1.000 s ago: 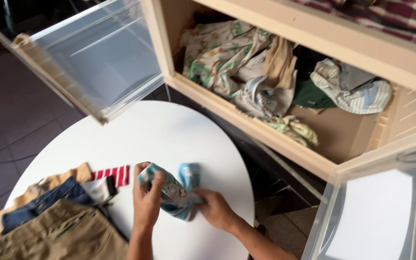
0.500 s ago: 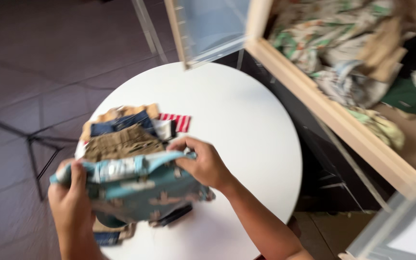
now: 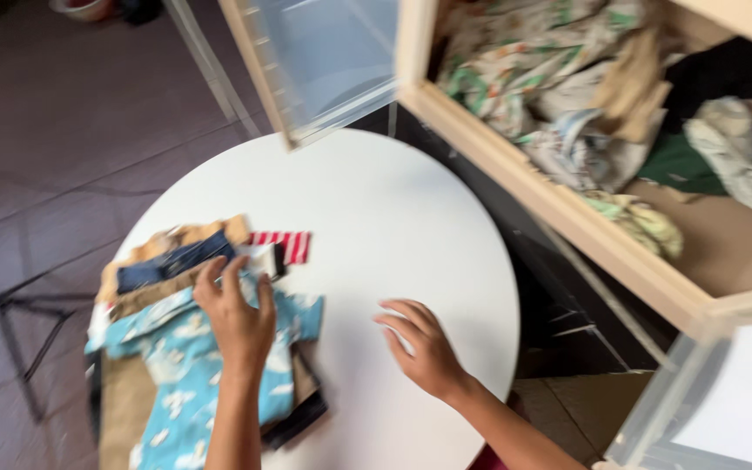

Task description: The person retrieves various baby clothes from a plastic storage cabinet and places them onto a white circular table.

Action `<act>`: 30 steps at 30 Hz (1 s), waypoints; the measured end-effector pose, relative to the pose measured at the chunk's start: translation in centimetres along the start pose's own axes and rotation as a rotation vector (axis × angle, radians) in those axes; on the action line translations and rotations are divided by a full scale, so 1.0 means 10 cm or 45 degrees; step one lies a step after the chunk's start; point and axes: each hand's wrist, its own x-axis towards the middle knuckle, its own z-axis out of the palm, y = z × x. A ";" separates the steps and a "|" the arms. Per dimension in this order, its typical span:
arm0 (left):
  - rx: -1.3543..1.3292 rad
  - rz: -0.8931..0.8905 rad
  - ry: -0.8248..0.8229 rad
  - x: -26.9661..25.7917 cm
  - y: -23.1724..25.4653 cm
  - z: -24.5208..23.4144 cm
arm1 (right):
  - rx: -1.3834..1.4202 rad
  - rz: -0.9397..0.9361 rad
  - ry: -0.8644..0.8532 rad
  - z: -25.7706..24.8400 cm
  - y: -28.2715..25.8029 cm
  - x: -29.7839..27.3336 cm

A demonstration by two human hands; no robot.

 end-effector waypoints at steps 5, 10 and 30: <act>-0.296 0.175 -0.164 0.31 1.01 0.71 | -0.542 0.014 0.210 -0.97 0.71 -0.51; -0.620 0.414 -0.256 0.60 2.13 1.46 | -0.886 -0.045 0.537 -1.65 1.07 -0.47; -0.292 0.799 -1.119 0.73 4.12 3.42 | -1.259 0.662 0.606 -2.60 1.54 0.32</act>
